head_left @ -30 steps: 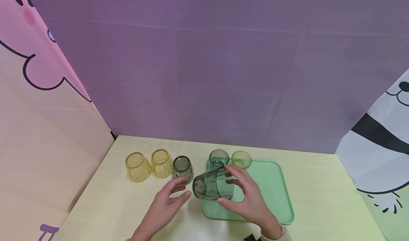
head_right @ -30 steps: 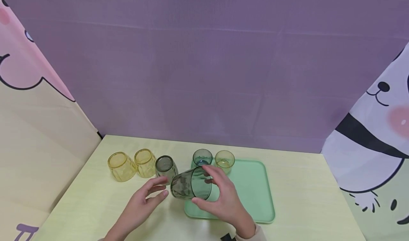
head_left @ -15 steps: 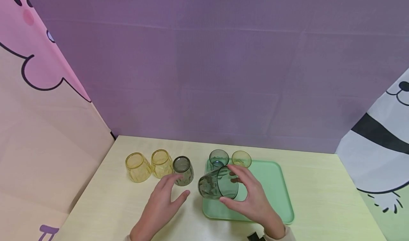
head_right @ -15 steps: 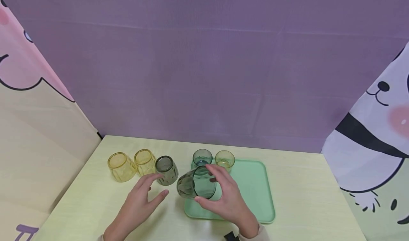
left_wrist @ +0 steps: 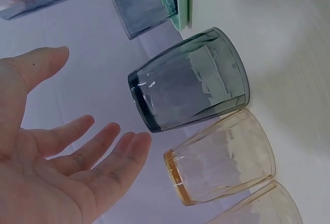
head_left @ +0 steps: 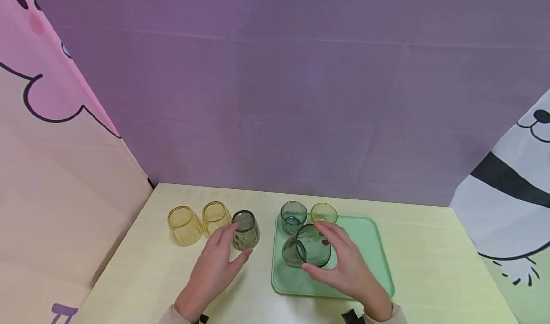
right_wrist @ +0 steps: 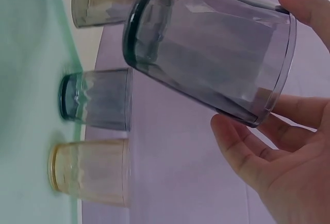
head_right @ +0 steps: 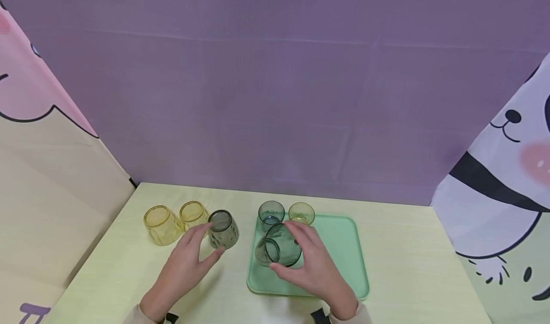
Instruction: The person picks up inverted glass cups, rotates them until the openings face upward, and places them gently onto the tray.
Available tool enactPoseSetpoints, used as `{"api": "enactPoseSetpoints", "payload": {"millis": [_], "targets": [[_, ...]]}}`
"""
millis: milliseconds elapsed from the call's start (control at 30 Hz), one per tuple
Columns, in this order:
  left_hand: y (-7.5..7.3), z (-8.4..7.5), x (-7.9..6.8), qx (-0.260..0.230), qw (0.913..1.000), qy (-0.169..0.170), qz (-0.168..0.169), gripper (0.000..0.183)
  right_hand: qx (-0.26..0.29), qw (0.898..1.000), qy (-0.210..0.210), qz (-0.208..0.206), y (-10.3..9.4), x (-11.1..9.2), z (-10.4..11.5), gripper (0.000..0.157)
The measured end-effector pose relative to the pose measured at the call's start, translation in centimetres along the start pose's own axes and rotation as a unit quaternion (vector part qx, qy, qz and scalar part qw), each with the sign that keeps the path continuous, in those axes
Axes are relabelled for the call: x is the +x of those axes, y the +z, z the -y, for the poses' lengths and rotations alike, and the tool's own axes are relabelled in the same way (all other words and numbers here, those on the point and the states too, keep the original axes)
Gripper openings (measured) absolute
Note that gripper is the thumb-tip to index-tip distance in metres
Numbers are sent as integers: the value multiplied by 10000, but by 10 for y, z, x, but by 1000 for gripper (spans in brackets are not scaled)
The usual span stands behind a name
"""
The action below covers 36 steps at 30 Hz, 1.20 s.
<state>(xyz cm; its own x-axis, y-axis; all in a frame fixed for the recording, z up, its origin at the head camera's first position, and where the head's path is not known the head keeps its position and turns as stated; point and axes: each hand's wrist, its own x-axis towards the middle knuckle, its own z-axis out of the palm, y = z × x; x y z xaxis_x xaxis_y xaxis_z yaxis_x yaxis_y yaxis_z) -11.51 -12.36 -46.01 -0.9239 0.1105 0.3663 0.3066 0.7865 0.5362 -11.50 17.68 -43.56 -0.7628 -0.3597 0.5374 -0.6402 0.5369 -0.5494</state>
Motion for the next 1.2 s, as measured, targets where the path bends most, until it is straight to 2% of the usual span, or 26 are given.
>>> {"api": "enactPoseSetpoints", "payload": {"millis": [200, 500, 733, 833, 1033, 1200], "targets": [[1, 3, 10, 101, 9999, 54, 88, 63, -420, 9984, 346, 168, -8, -4, -3, 81], [9, 12, 25, 171, 9995, 100, 253, 63, -884, 9944, 554, 154, -21, -11, -10, 79], [14, 15, 32, 543, 9981, 43, 299, 65, -1144, 9898, 837, 150, -33, -18, -20, 77], [15, 15, 35, 606, 9977, 45, 314, 66, -1287, 9883, 820, 87, -38, -19, -27, 76], [16, 17, 40, 639, 9968, -108, 461, 67, -1683, 9844, 520, -37, -46, -15, -42, 78], [19, 18, 42, 651, 9970, -65, 423, 66, -1697, 9827, 743, 34, -50, -13, -54, 74]]}}
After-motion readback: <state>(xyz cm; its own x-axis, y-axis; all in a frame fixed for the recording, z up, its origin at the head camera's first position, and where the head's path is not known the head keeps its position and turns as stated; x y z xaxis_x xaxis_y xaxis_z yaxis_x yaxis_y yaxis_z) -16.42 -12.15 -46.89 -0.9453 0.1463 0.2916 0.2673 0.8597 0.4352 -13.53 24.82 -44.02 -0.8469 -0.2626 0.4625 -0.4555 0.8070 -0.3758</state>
